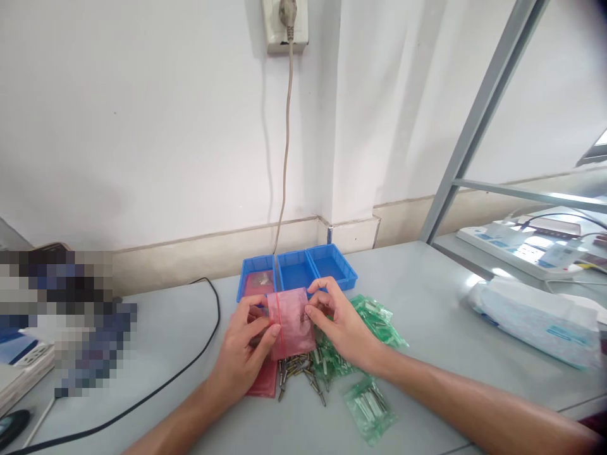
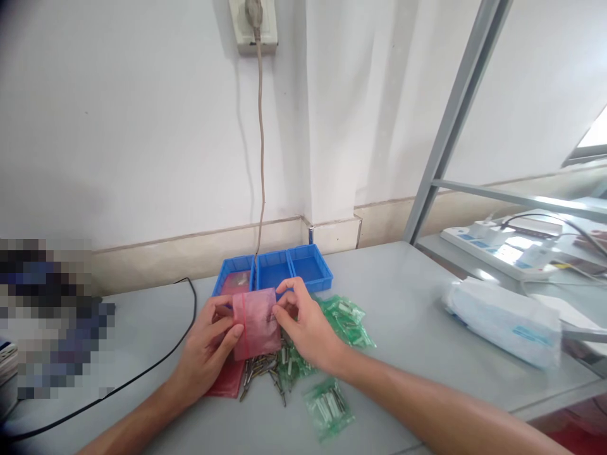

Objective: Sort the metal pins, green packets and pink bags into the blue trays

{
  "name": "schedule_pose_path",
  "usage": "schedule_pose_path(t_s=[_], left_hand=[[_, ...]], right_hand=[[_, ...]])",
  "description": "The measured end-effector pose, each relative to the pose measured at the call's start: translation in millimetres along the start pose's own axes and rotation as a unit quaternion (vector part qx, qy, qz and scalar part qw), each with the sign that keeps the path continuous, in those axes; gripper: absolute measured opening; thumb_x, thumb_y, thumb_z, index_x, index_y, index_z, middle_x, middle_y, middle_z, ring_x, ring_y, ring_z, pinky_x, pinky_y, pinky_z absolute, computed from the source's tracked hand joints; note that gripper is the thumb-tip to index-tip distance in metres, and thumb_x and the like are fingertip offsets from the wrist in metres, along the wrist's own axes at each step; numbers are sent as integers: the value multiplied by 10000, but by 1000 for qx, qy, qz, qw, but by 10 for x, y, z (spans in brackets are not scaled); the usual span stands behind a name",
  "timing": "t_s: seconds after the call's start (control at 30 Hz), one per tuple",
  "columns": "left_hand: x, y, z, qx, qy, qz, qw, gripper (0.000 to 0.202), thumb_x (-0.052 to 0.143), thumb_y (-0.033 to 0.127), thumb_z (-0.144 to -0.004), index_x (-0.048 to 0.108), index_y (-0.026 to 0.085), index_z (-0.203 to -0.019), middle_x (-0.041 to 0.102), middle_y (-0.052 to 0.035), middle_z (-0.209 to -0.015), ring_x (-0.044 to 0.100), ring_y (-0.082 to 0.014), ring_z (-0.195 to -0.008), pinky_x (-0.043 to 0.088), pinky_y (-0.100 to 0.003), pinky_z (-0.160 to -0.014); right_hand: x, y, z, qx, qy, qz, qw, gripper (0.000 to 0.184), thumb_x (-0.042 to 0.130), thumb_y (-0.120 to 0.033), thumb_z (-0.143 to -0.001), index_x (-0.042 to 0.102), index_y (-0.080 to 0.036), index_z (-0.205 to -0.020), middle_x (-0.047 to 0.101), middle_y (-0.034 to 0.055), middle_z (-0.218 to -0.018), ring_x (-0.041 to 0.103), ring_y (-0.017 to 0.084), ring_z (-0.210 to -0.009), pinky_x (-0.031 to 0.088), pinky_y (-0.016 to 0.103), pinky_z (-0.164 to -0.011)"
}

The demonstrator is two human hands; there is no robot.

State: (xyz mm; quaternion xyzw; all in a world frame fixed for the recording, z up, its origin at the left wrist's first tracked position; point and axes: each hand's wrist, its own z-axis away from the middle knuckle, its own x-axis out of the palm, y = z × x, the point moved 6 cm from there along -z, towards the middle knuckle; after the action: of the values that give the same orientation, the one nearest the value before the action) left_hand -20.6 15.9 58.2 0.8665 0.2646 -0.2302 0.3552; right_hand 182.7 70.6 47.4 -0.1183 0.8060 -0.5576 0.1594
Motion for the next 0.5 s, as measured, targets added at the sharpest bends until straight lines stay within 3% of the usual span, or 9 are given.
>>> schedule_pose_path(t_s=[0.1, 0.17, 0.33, 0.5], left_hand=[[-42, 21, 21, 51, 15, -26, 998, 335, 462, 292, -1135, 784, 201, -1128, 455, -137, -1606, 619, -241, -1135, 560, -396, -967], [-40, 38, 36, 93, -1, -41, 995, 371, 414, 295, -1150, 765, 207, -1228, 417, -134, -1676, 593, -280, -1254, 536, -442, -1034], [34, 66, 69, 154, -87, -46, 983, 382, 370, 305, -1171, 655, 190, -1397, 627, -149, -1528, 626, -273, -1289, 503, -443, -1084], [-8, 144, 85, 200, -32, -74, 976, 396, 450, 276, -1152, 551, 193, -1526, 691, -161, -1438, 661, -259, -1291, 536, -404, -1061]], right_hand=[[-37, -1, -30, -2, 8, 1, 1000, 182, 594, -415, -1086, 535, -251, -1139, 589, -34, -841, 571, 173, -769, 461, 297, -709], [-60, 25, -51, 8, 9, 3, 1000, 194, 604, -431, -1078, 588, -237, -1065, 572, -25, -843, 544, 170, -766, 442, 290, -697], [-63, 77, -85, 34, -17, 7, 999, 213, 599, -420, -1079, 668, -227, -1023, 599, -13, -874, 537, 164, -769, 429, 287, -709], [-45, 49, -63, 55, -32, 8, 998, 243, 521, -383, -1102, 681, -236, -993, 639, -6, -901, 533, 153, -684, 431, 290, -644]])
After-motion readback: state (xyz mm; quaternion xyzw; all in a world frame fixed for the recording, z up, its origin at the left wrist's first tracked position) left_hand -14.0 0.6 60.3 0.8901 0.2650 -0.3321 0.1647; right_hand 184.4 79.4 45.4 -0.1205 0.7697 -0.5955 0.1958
